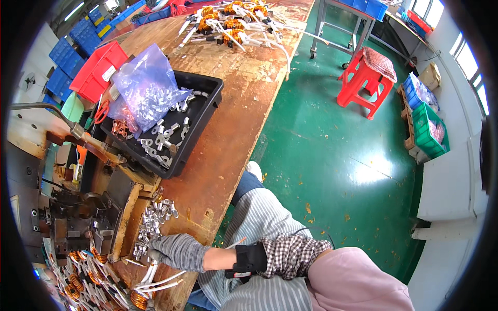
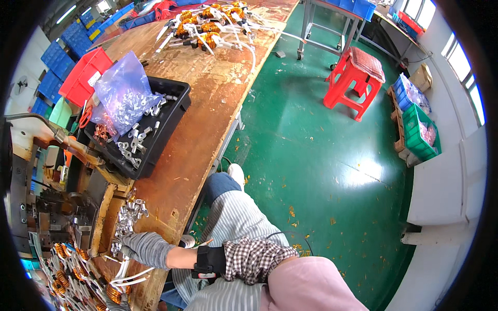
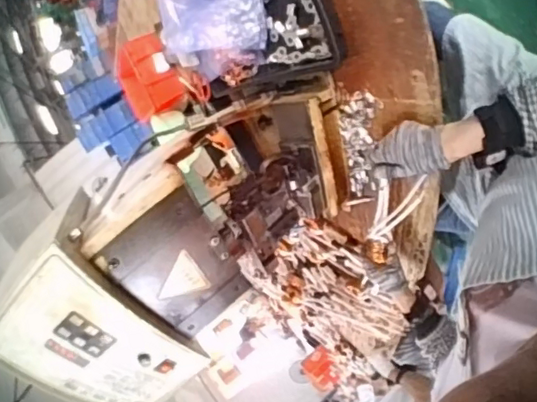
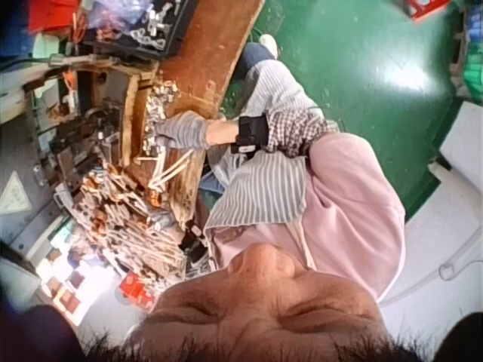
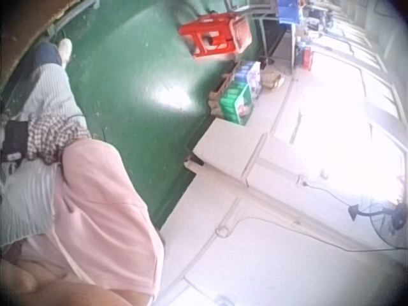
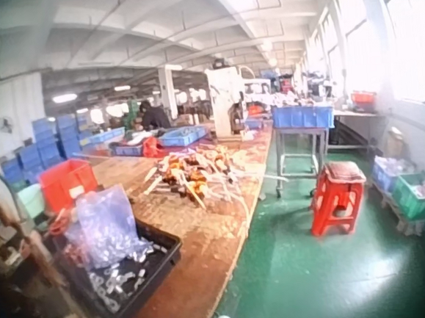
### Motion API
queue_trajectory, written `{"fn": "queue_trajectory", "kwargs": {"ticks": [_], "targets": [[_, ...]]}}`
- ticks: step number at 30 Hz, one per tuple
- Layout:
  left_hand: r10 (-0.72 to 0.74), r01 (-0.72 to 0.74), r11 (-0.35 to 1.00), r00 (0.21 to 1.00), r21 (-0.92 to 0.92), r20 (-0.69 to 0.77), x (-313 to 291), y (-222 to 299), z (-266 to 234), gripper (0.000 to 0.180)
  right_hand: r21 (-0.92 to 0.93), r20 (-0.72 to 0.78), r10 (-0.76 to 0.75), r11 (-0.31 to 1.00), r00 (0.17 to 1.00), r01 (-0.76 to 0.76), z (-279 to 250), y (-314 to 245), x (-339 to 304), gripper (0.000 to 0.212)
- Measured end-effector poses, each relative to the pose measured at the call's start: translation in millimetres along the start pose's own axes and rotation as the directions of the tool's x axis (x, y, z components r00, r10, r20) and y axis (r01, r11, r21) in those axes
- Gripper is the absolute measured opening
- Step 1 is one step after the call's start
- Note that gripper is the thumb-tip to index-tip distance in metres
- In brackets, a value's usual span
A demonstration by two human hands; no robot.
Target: Assembling copper coils with plastic housings and crimping metal terminals onto wires using a press machine.
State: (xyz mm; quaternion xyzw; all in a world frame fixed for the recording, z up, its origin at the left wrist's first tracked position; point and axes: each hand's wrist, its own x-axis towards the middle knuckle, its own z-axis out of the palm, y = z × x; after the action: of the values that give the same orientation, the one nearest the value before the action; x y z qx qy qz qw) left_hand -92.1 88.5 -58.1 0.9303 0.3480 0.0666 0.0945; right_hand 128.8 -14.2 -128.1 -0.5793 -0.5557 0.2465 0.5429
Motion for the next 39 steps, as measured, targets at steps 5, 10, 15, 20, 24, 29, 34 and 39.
{"fn": "queue_trajectory", "kwargs": {"ticks": [5, 10, 15, 20, 24, 29, 34, 39], "targets": [[0.008, -0.01, 0.999, 0.999, -0.038, -0.04, 4.1, 2.9, 3.7, 0.048, 0.01, -0.06, -0.054, 0.998, 0.997, 0.055, 1.3, -1.9, 0.8, 0.021], [0.036, -0.043, 0.995, 0.996, -0.088, -0.085, 15.0, 9.3, 8.7, 0.049, -0.015, -0.092, -0.086, 0.996, 0.992, 0.085, 2.6, 5.6, 0.9, 0.018], [0.068, -0.086, 0.989, 0.987, -0.123, -0.143, 42.8, 14.9, 10.4, 0.05, 0.229, -0.043, 0.001, 0.973, 0.999, 0.009, -1.4, 3.4, -2.2, 0.015], [0.106, -0.135, 0.978, 0.979, -0.161, -0.176, 75.7, 21.8, 16.7, 0.051, 0.441, 0.086, 0.063, 0.893, 0.994, -0.095, -7.3, 4.4, -1.6, 0.02], [0.145, -0.183, 0.963, 0.97, -0.196, -0.193, 102.7, 33.0, 24.0, 0.052, 0.525, 0.086, 0.076, 0.844, 0.993, -0.11, -2.9, 8.0, -0.9, 0.014], [0.199, -0.247, 0.939, 0.957, -0.237, -0.211, 132.6, 50.1, 30.6, 0.053, 0.528, 0.061, 0.072, 0.844, 0.996, -0.093, -7.9, 7.1, 0.4, 0.01], [0.185, -0.244, 0.937, 0.953, -0.248, -0.24, 137.0, 49.5, 21.0, 0.055, 0.715, 0.188, 0.113, 0.665, 0.976, -0.215, -12.0, -14.4, 5.6, 0.012], [-0.123, 0.081, 0.984, 0.951, -0.156, -0.284, 20.8, -3.8, -36.6, 0.056, 0.641, 0.313, 0.111, 0.708, 0.943, -0.296, -54.5, -40.3, 27.3, 0.03]]}}
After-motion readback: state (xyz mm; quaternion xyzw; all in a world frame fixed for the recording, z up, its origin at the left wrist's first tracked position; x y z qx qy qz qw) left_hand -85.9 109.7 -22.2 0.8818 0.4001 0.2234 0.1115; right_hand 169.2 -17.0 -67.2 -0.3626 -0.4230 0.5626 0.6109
